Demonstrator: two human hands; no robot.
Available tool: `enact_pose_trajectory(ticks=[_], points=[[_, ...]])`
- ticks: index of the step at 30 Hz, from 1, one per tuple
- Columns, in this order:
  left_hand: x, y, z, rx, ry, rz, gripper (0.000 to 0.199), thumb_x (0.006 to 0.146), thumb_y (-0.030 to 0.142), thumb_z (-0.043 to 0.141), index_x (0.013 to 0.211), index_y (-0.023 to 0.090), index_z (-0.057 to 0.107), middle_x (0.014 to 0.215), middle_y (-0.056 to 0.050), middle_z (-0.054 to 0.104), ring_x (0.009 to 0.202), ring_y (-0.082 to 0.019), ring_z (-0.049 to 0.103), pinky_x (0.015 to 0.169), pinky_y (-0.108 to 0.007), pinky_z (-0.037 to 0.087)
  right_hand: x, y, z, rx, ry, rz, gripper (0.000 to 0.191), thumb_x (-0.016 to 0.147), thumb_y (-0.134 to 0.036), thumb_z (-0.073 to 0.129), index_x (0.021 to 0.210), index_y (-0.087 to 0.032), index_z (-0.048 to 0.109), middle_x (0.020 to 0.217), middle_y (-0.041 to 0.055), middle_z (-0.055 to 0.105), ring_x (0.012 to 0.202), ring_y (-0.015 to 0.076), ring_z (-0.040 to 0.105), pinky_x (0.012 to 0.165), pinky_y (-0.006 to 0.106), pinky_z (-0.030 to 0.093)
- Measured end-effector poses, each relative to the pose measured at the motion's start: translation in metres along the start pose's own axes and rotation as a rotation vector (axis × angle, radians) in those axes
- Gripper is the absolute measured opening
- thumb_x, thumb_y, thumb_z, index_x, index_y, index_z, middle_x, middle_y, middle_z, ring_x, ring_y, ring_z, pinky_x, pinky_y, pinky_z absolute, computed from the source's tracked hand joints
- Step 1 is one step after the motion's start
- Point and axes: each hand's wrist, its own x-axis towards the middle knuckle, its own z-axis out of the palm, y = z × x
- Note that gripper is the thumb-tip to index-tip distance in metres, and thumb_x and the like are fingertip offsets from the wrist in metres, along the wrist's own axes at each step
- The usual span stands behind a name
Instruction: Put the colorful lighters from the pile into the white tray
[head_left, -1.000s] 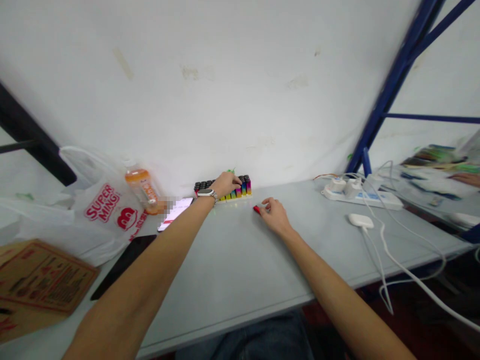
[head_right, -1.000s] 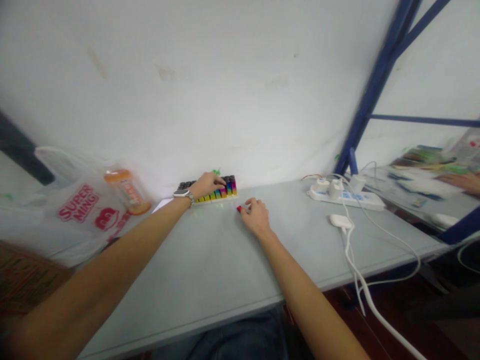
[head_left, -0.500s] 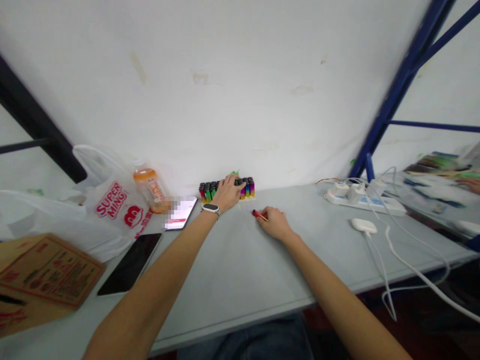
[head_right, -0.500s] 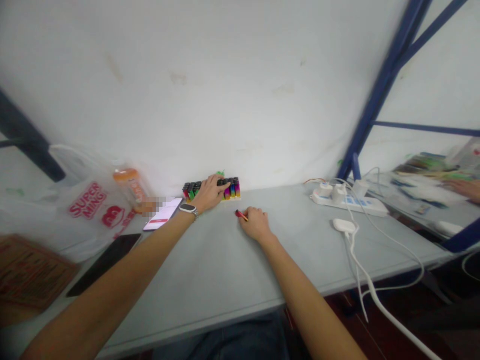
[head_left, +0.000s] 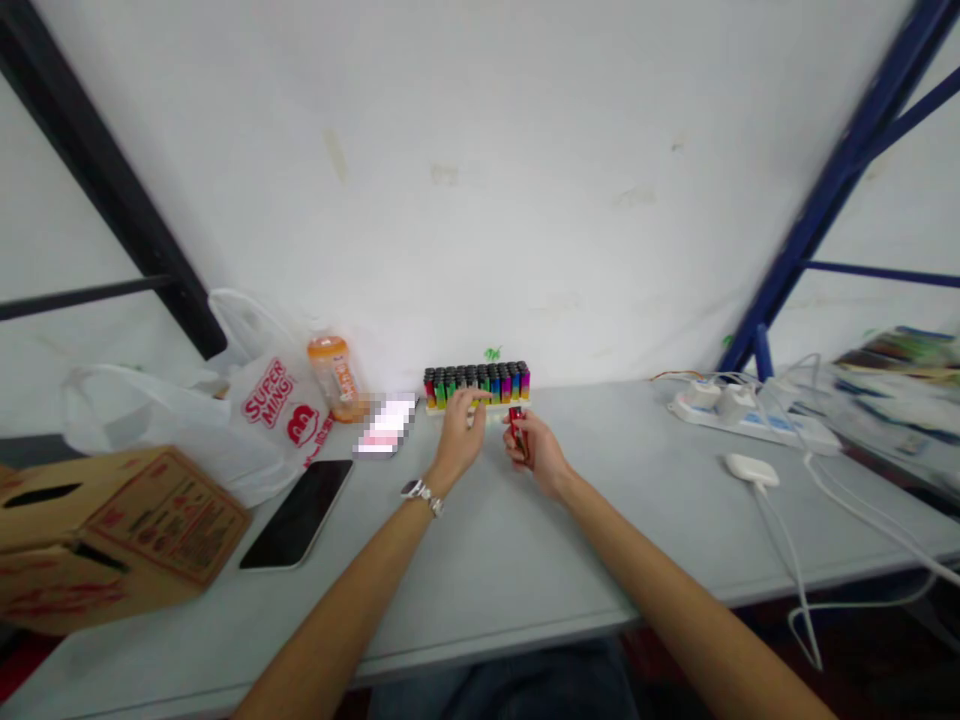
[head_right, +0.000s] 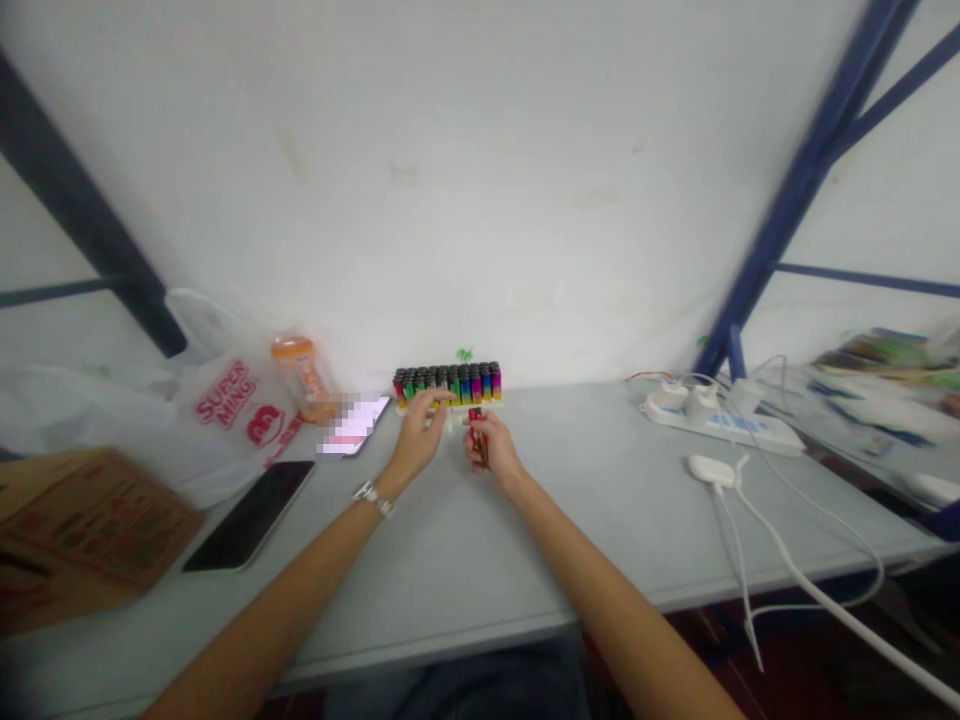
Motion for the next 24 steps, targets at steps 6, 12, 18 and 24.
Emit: enact_pose_trajectory(ticks=[6,12,18,24], points=[[-0.03,-0.012,-0.01,-0.126,-0.14,-0.2,0.023,0.094,0.028,0.045,0.096,0.017,0.066,0.099,-0.008,0.069,0.094,-0.019,0.064,0.074,-0.028,0.049,0.02,0.004,0.022,0.114,0.04,0.168,0.056,0.086,-0.071,0.034,0.059,-0.021,0.04,0.037,-0.0097,0.023,0.032,0.0054,0.013,0.036,0.021,0.007],[-0.037,-0.007,-0.006,-0.133,-0.241,-0.224,0.023,0.093,0.027,0.045,0.094,0.017,0.065,0.087,-0.005,0.071,0.081,-0.017,0.066,0.072,-0.027,0.048,0.015,0.021,0.024,0.103,0.136,0.161,0.054,0.092,-0.058,0.031,0.053,-0.021,0.039,0.036,-0.0092,0.022,0.032,0.0051,0.011,0.036,0.02,0.007],[-0.041,-0.008,-0.004,-0.105,-0.344,-0.185,0.024,0.092,0.027,0.045,0.093,0.016,0.066,0.082,-0.004,0.07,0.073,-0.015,0.064,0.069,-0.026,0.047,0.004,0.022,0.022,0.058,0.246,0.082,0.053,0.091,-0.054,0.036,0.049,-0.021,0.039,0.035,-0.0074,0.026,0.03,0.0058,0.017,0.034,0.02,0.009],[-0.04,-0.009,-0.003,-0.093,-0.379,-0.186,0.023,0.091,0.027,0.046,0.092,0.017,0.067,0.079,-0.003,0.07,0.072,-0.015,0.064,0.068,-0.025,0.047,0.008,0.024,0.025,-0.001,0.337,0.023,0.047,0.091,-0.041,0.03,0.048,-0.022,0.037,0.034,-0.0054,0.03,0.029,0.0075,0.02,0.033,0.021,0.011]])
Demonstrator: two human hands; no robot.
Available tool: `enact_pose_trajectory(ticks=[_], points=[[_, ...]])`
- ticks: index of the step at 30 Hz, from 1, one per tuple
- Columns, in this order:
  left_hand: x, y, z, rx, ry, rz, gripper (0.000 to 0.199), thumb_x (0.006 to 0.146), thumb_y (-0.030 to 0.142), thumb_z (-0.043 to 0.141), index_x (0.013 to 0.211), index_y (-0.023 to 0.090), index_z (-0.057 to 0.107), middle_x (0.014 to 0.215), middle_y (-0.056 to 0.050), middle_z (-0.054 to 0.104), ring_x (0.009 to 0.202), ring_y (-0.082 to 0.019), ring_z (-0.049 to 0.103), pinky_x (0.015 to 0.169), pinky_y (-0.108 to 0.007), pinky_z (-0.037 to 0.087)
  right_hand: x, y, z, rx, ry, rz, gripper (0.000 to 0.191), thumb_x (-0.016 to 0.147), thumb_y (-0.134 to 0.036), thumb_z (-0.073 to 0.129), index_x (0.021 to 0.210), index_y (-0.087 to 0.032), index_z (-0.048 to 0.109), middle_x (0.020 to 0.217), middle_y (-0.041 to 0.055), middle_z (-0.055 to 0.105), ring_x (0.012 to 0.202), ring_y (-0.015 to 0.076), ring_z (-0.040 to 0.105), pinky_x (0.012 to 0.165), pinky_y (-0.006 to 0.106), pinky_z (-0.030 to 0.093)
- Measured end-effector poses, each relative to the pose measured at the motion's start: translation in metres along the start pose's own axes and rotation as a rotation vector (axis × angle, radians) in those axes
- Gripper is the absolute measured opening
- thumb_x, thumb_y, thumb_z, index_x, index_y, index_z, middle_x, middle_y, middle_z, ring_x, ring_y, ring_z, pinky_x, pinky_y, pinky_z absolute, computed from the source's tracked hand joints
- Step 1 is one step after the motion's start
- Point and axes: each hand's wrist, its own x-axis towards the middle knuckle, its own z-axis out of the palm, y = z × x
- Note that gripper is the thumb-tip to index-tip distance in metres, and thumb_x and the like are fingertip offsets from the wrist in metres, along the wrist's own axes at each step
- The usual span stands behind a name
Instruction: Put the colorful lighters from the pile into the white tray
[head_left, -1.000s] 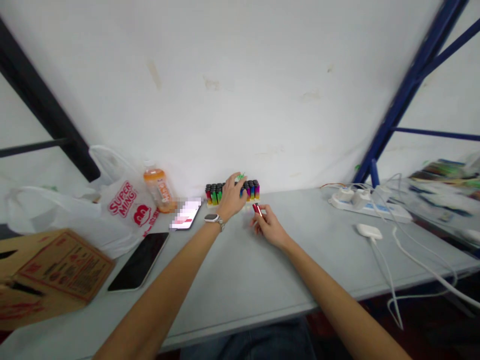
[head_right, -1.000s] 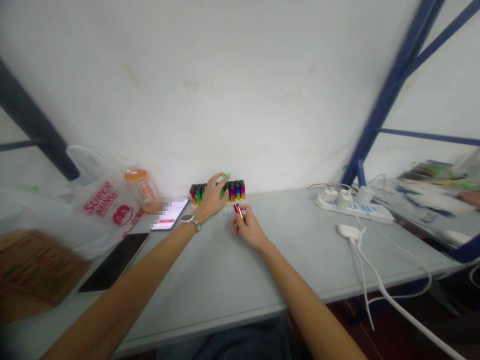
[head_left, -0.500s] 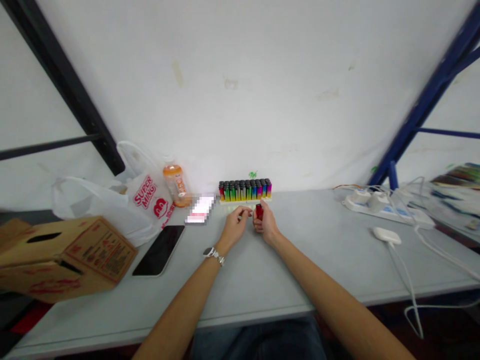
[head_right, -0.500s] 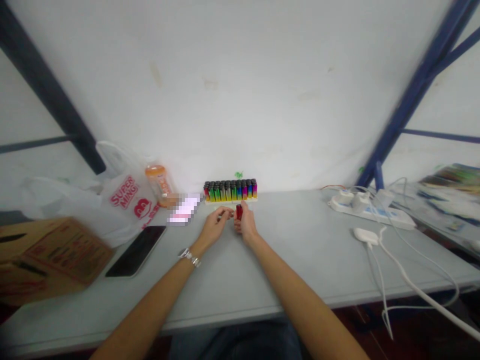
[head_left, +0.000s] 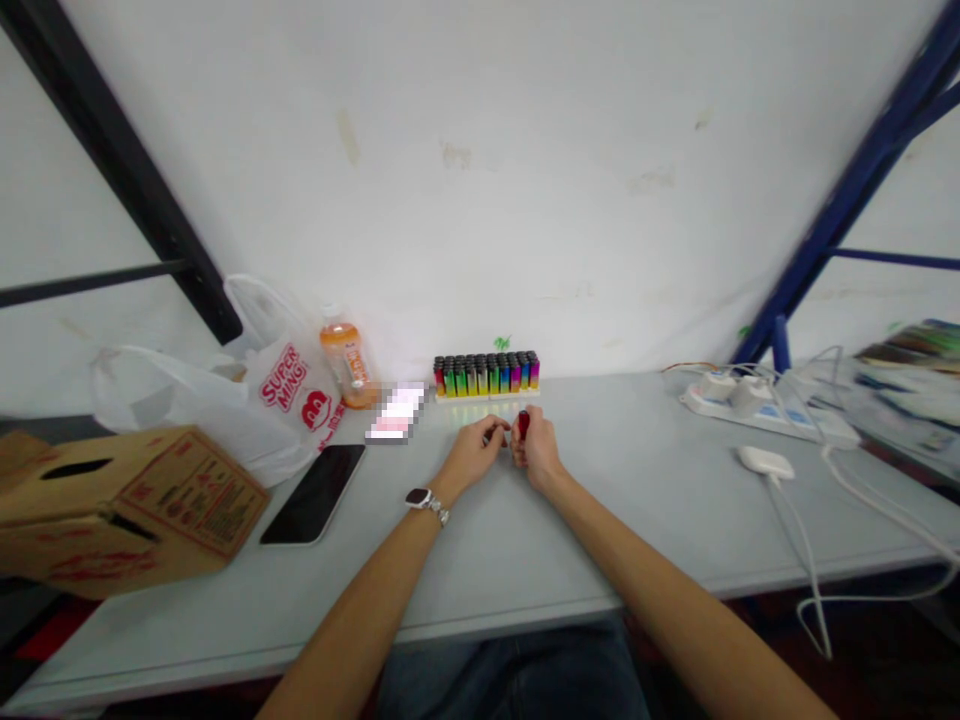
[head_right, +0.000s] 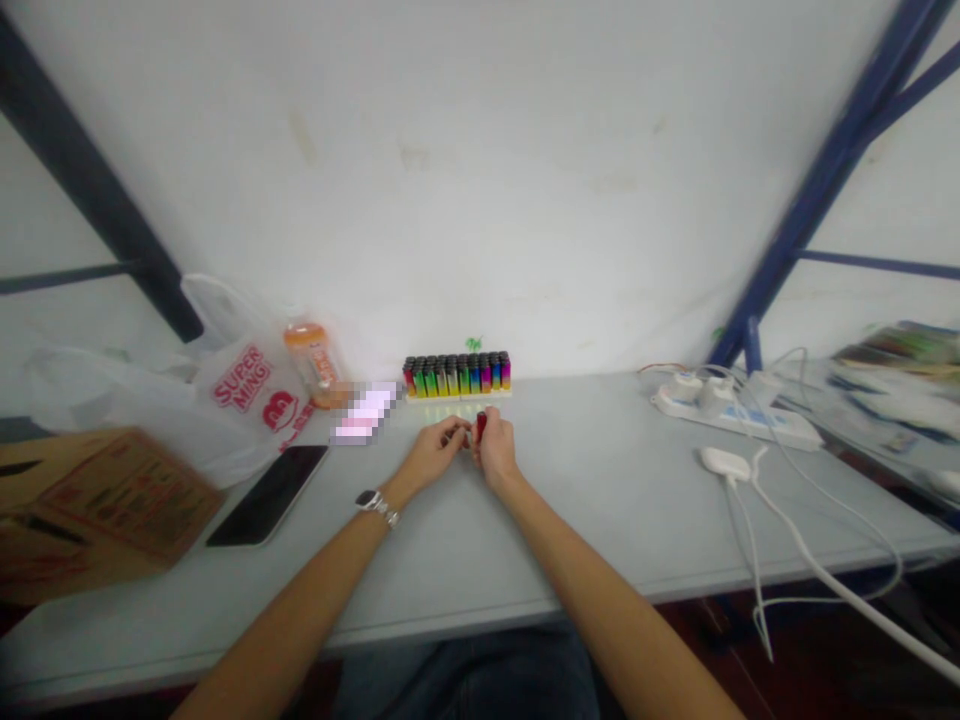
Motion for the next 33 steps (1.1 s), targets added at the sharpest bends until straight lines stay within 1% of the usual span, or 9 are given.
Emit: enact_pose_trajectory(ticks=[5,9,12,14,16,19,24,29,33], points=[[-0.0002,0.0012,0.0005,-0.009,-0.014,0.02,0.023,0.091,0.026,0.046,0.089,0.016,0.067,0.081,-0.003,0.071,0.071,-0.014,0.063,0.068,-0.025,0.046,-0.0011,0.004,0.0009,-0.024,-0.017,-0.041,0.044,0.088,-0.038,0.032,0.048,-0.022,0.037,0.035,-0.0047,0.032,0.029,0.0078,0.022,0.033,0.021,0.012],[-0.0005,0.0011,-0.0001,0.009,-0.016,0.026,0.023,0.091,0.025,0.046,0.09,0.016,0.067,0.081,-0.003,0.071,0.072,-0.014,0.062,0.069,-0.024,0.045,-0.0012,0.007,0.0011,-0.016,-0.033,-0.057,0.048,0.088,-0.047,0.035,0.047,-0.022,0.038,0.036,-0.0054,0.029,0.03,0.0072,0.021,0.034,0.021,0.011],[-0.0008,0.0001,-0.0003,0.024,-0.028,0.034,0.022,0.092,0.025,0.046,0.089,0.017,0.066,0.082,-0.003,0.071,0.074,-0.014,0.063,0.068,-0.023,0.045,-0.001,0.0052,-0.0016,0.068,-0.172,-0.004,0.058,0.087,-0.064,0.033,0.049,-0.021,0.041,0.037,-0.0067,0.026,0.032,0.0067,0.018,0.035,0.021,0.011],[-0.001,-0.0001,-0.0004,0.015,-0.028,0.041,0.023,0.093,0.028,0.045,0.086,0.017,0.065,0.081,-0.003,0.071,0.073,-0.015,0.063,0.068,-0.024,0.045,-0.0015,0.0028,-0.0038,0.124,-0.294,-0.017,0.066,0.083,-0.075,0.03,0.051,-0.02,0.046,0.039,-0.0062,0.028,0.034,0.0071,0.022,0.037,0.022,0.014],[-0.0012,0.0001,-0.0006,-0.008,-0.02,0.047,0.026,0.095,0.033,0.045,0.083,0.017,0.063,0.078,-0.003,0.07,0.072,-0.015,0.063,0.067,-0.024,0.046,-0.0025,0.0007,-0.0051,0.14,-0.346,-0.059,0.07,0.08,-0.081,0.031,0.054,-0.019,0.051,0.042,-0.0048,0.033,0.037,0.0081,0.029,0.038,0.022,0.02],[-0.0012,0.0008,-0.0009,-0.031,-0.015,0.052,0.03,0.096,0.037,0.045,0.081,0.017,0.061,0.076,-0.003,0.07,0.07,-0.016,0.064,0.068,-0.025,0.047,-0.0035,-0.001,-0.0049,0.12,-0.339,-0.08,0.072,0.078,-0.083,0.032,0.057,-0.019,0.055,0.043,-0.0043,0.035,0.039,0.0089,0.032,0.04,0.023,0.024],[-0.0011,0.0005,-0.0006,-0.015,-0.023,0.045,0.031,0.096,0.04,0.045,0.086,0.017,0.063,0.078,-0.004,0.07,0.071,-0.016,0.064,0.066,-0.025,0.047,-0.0029,-0.001,-0.0037,0.103,-0.324,-0.028,0.07,0.078,-0.084,0.034,0.054,-0.02,0.049,0.04,-0.0061,0.03,0.036,0.0082,0.027,0.038,0.023,0.019],[-0.0012,0.0006,-0.0007,-0.017,-0.035,0.042,0.027,0.095,0.035,0.045,0.087,0.017,0.064,0.08,-0.004,0.07,0.073,-0.016,0.064,0.068,-0.025,0.047,-0.0009,0.0026,-0.0031,0.125,-0.331,-0.06,0.065,0.078,-0.079,0.039,0.052,-0.02,0.048,0.04,-0.0069,0.029,0.034,0.0074,0.027,0.037,0.023,0.017],[-0.0011,0.0001,-0.0001,-0.039,-0.04,0.042,0.022,0.091,0.027,0.046,0.087,0.017,0.065,0.081,-0.004,0.07,0.075,-0.016,0.065,0.07,-0.025,0.048,0.0006,0.0054,-0.0014,0.042,-0.163,-0.016,0.055,0.085,-0.063,0.04,0.049,-0.021,0.041,0.038,-0.0068,0.027,0.032,0.0065,0.02,0.036,0.022,0.011]])
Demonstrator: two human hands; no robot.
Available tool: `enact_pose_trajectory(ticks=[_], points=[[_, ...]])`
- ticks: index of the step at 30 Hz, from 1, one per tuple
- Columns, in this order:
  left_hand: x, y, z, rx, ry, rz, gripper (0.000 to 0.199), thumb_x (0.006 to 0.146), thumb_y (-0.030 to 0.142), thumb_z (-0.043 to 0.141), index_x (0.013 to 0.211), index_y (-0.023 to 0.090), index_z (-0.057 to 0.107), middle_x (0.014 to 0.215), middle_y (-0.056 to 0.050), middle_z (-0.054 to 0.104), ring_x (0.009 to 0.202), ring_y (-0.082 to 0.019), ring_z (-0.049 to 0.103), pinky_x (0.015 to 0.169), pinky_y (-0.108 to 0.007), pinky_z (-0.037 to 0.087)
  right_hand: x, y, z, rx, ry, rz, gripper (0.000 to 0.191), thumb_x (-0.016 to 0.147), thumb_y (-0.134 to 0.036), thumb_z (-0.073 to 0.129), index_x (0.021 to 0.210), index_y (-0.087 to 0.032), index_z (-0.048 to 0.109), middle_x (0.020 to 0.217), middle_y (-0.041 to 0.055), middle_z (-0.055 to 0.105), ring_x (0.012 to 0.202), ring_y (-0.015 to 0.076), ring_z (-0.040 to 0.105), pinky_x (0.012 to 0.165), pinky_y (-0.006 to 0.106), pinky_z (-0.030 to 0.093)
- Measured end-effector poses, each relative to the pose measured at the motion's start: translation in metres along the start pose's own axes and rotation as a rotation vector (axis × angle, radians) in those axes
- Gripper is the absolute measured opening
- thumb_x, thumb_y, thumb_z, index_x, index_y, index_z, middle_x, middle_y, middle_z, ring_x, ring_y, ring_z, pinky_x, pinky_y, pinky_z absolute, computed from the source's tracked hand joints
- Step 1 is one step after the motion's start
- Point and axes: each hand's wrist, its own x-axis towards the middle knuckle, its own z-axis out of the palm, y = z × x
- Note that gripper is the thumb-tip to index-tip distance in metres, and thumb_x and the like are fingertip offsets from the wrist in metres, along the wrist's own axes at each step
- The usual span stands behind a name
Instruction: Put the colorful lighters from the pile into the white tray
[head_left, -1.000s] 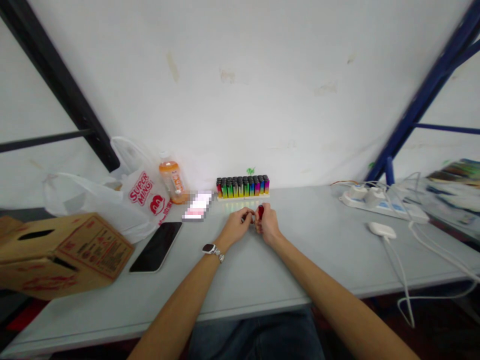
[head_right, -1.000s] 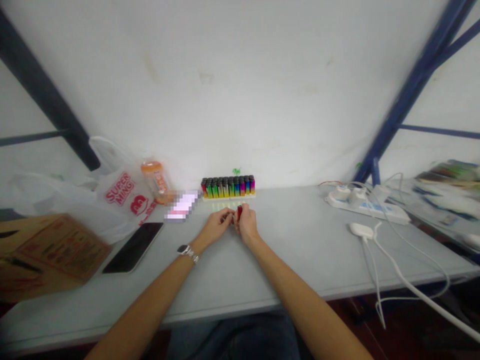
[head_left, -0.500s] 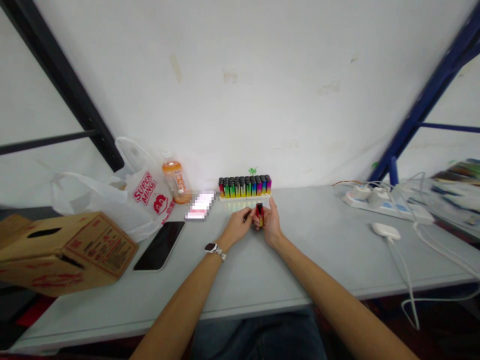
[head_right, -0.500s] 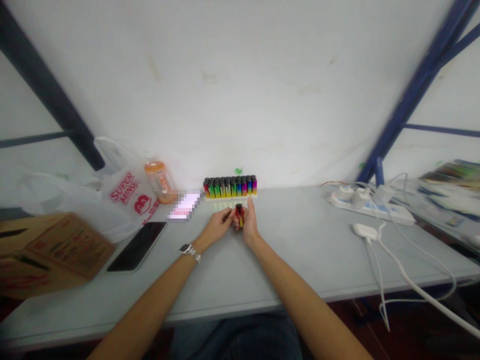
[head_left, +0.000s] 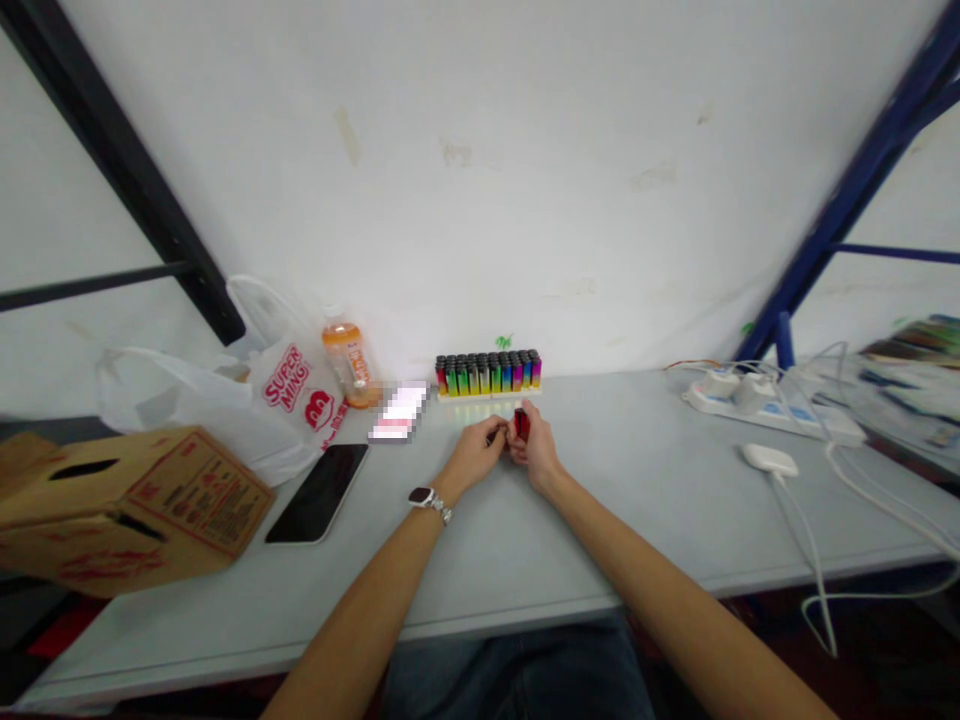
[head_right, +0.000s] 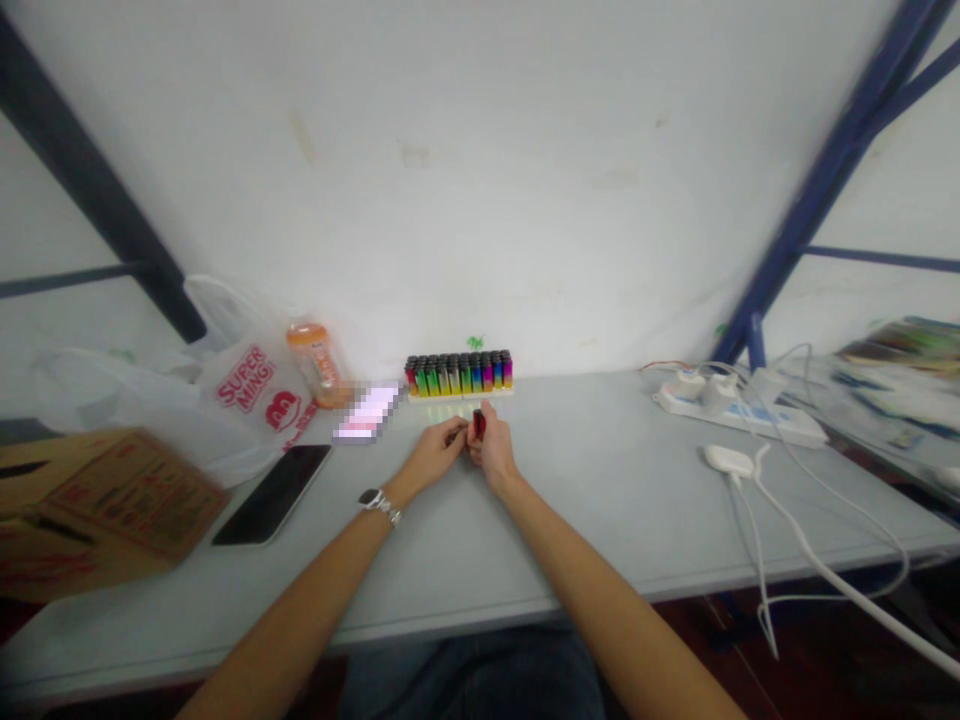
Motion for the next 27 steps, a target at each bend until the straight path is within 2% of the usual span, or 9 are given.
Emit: enact_pose_trajectory(ticks=[3,7,10,12,14,16,19,21,27], points=[[0.0,-0.001,0.001,-0.031,-0.013,-0.011,0.023,0.091,0.027,0.046,0.089,0.017,0.066,0.08,-0.003,0.07,0.073,-0.015,0.064,0.07,-0.025,0.049,0.001,0.002,0.001,-0.095,0.144,-0.03,0.048,0.09,-0.046,0.032,0.048,-0.023,0.036,0.037,-0.0043,0.031,0.031,0.0083,0.021,0.035,0.024,0.012],[0.0,0.0,0.001,-0.031,-0.016,-0.024,0.023,0.092,0.029,0.046,0.089,0.017,0.066,0.079,-0.003,0.069,0.073,-0.016,0.064,0.07,-0.026,0.049,0.0,0.004,0.001,-0.142,0.145,-0.089,0.045,0.09,-0.039,0.03,0.048,-0.024,0.037,0.038,-0.0022,0.035,0.032,0.01,0.026,0.034,0.024,0.016],[0.0,0.002,0.0,-0.014,-0.017,-0.027,0.023,0.092,0.028,0.046,0.09,0.017,0.066,0.082,-0.004,0.071,0.075,-0.016,0.065,0.07,-0.026,0.048,-0.001,0.002,0.001,-0.058,0.116,-0.027,0.05,0.092,-0.047,0.028,0.049,-0.023,0.036,0.037,-0.0043,0.029,0.032,0.0087,0.022,0.036,0.023,0.012],[0.0,0.004,-0.001,0.004,-0.002,-0.023,0.022,0.092,0.028,0.047,0.09,0.017,0.066,0.082,-0.004,0.071,0.075,-0.016,0.064,0.07,-0.026,0.048,-0.001,0.001,0.001,0.018,0.032,0.007,0.056,0.092,-0.058,0.024,0.051,-0.022,0.038,0.038,-0.006,0.025,0.033,0.0077,0.018,0.037,0.023,0.01],[0.0,0.007,-0.001,0.026,0.049,-0.014,0.023,0.093,0.029,0.047,0.088,0.017,0.066,0.082,-0.004,0.07,0.075,-0.016,0.063,0.07,-0.026,0.048,0.0,0.0,0.001,0.056,-0.025,0.007,0.058,0.09,-0.065,0.024,0.055,-0.022,0.041,0.04,-0.0071,0.026,0.034,0.0074,0.017,0.038,0.023,0.009],[0.0,0.011,-0.002,0.032,0.148,-0.013,0.028,0.095,0.034,0.044,0.089,0.017,0.067,0.085,-0.005,0.07,0.078,-0.016,0.063,0.071,-0.026,0.048,0.0,0.001,0.002,0.031,0.008,-0.009,0.054,0.089,-0.065,0.031,0.061,-0.021,0.046,0.042,-0.0076,0.03,0.035,0.0077,0.019,0.038,0.024,0.011],[0.002,0.019,-0.002,0.011,0.316,-0.029,0.035,0.097,0.041,0.042,0.094,0.017,0.067,0.092,-0.007,0.069,0.085,-0.017,0.063,0.072,-0.026,0.049,0.002,0.005,0.002,-0.065,0.128,-0.094,0.04,0.086,-0.06,0.047,0.075,-0.022,0.049,0.05,-0.0073,0.041,0.04,0.009,0.03,0.039,0.023,0.019],[0.005,0.024,0.0,0.003,0.374,-0.032,0.033,0.094,0.043,0.049,0.094,0.016,0.067,0.092,-0.007,0.069,0.084,-0.017,0.064,0.072,-0.026,0.05,0.004,0.009,0.001,-0.118,0.167,-0.192,0.034,0.085,-0.056,0.054,0.081,-0.023,0.048,0.057,-0.0068,0.046,0.046,0.0103,0.038,0.043,0.022,0.027],[0.021,0.029,0.001,-0.15,0.323,-0.115,0.029,0.084,0.042,0.064,0.089,0.014,0.068,0.082,-0.008,0.072,0.072,-0.017,0.067,0.068,-0.029,0.055,0.011,0.019,-0.005,-0.203,0.1,-0.434,0.024,0.09,-0.045,0.054,0.096,-0.024,0.046,0.076,-0.0022,0.054,0.072,0.0147,0.054,0.066,0.026,0.045]])
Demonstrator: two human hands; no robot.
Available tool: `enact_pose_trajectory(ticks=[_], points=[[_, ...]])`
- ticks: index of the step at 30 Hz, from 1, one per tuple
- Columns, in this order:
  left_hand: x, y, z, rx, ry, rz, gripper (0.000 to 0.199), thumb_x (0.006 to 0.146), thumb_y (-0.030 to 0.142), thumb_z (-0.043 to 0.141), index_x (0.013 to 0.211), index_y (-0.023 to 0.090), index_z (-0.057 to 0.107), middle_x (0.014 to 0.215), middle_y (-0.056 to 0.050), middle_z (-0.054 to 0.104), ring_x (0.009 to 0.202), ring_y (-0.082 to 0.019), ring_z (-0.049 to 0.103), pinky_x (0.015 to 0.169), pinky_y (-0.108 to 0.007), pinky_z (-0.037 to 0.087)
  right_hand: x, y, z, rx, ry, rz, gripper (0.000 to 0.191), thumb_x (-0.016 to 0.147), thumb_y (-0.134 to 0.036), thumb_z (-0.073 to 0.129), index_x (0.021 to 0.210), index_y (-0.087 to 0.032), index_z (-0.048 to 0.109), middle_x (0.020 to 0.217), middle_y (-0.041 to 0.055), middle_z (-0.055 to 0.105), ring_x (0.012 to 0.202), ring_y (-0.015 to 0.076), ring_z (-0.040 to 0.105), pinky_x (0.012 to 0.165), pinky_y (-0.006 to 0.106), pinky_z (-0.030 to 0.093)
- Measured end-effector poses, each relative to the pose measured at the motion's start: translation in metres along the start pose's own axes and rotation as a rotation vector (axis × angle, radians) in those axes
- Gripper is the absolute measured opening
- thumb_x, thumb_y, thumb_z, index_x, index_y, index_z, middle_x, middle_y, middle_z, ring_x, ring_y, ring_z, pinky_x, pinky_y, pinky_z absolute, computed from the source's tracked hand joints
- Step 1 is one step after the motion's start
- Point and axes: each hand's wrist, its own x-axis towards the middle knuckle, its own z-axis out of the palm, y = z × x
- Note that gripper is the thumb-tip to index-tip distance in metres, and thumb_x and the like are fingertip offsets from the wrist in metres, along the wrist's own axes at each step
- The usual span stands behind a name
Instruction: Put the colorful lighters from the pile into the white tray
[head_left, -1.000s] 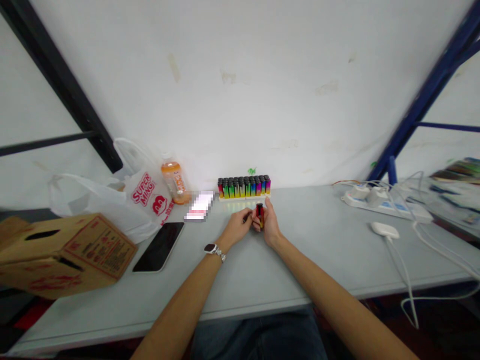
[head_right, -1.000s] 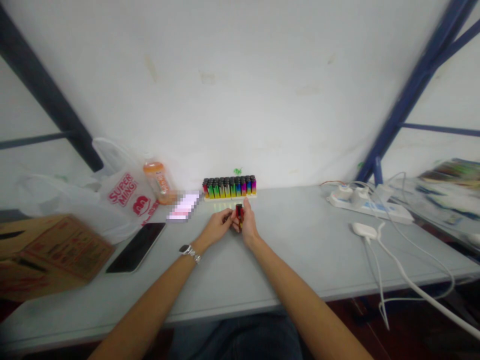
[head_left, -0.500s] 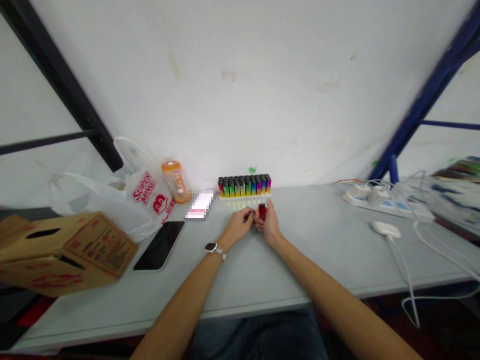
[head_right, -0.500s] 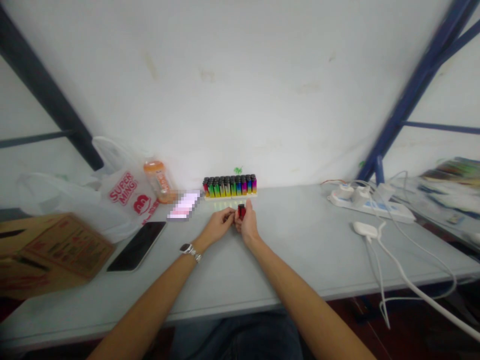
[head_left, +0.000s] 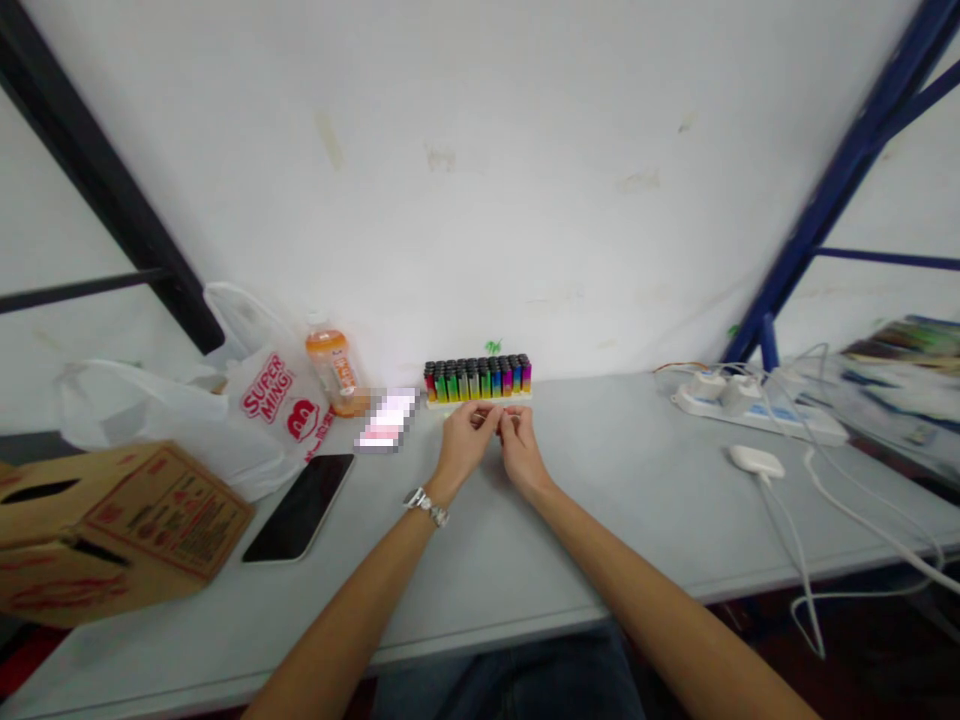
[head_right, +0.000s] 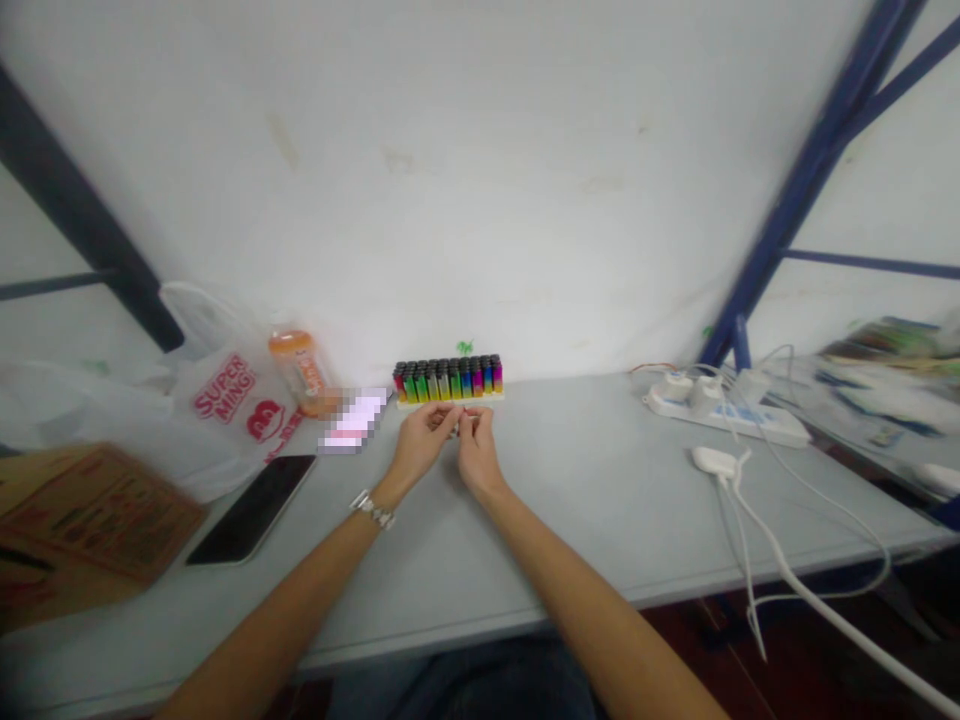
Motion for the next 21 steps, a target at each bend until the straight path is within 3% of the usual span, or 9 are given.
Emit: enact_pose_trajectory(ticks=[4,8,15,21], points=[[0.017,0.004,-0.004,-0.094,-0.158,-0.043,0.033,0.08,0.045,0.068,0.086,0.013,0.069,0.079,-0.008,0.073,0.07,-0.017,0.068,0.064,-0.028,0.057,0.001,-0.002,-0.002,-0.008,-0.046,-0.086,0.021,0.091,-0.042,0.052,0.099,-0.024,0.046,0.088,0.0003,0.057,0.083,0.0152,0.057,0.08,0.029,0.047],[0.043,0.021,-0.013,0.028,-0.332,0.044,0.027,0.078,0.039,0.071,0.084,0.013,0.071,0.075,-0.007,0.073,0.067,-0.017,0.068,0.063,-0.029,0.056,0.008,-0.01,-0.01,-0.036,0.016,-0.086,0.025,0.088,-0.042,0.057,0.102,-0.024,0.048,0.089,0.0003,0.059,0.084,0.0158,0.057,0.074,0.027,0.046],[0.104,0.064,-0.006,0.461,-0.313,0.396,0.009,0.08,0.021,0.068,0.082,0.016,0.074,0.076,-0.004,0.072,0.072,-0.017,0.065,0.076,-0.029,0.051,0.036,-0.016,-0.058,-0.051,0.279,-0.019,0.027,0.083,-0.046,0.056,0.1,-0.025,0.05,0.08,-0.0028,0.059,0.074,0.0149,0.058,0.064,0.025,0.044],[0.131,0.053,0.024,0.624,-0.351,0.388,0.007,0.077,0.016,0.069,0.077,0.015,0.076,0.071,-0.006,0.07,0.069,-0.019,0.062,0.077,-0.031,0.048,0.047,-0.009,-0.081,-0.127,0.325,0.062,0.025,0.083,-0.045,0.053,0.096,-0.024,0.05,0.074,-0.0043,0.057,0.067,0.0131,0.057,0.058,0.023,0.042]])
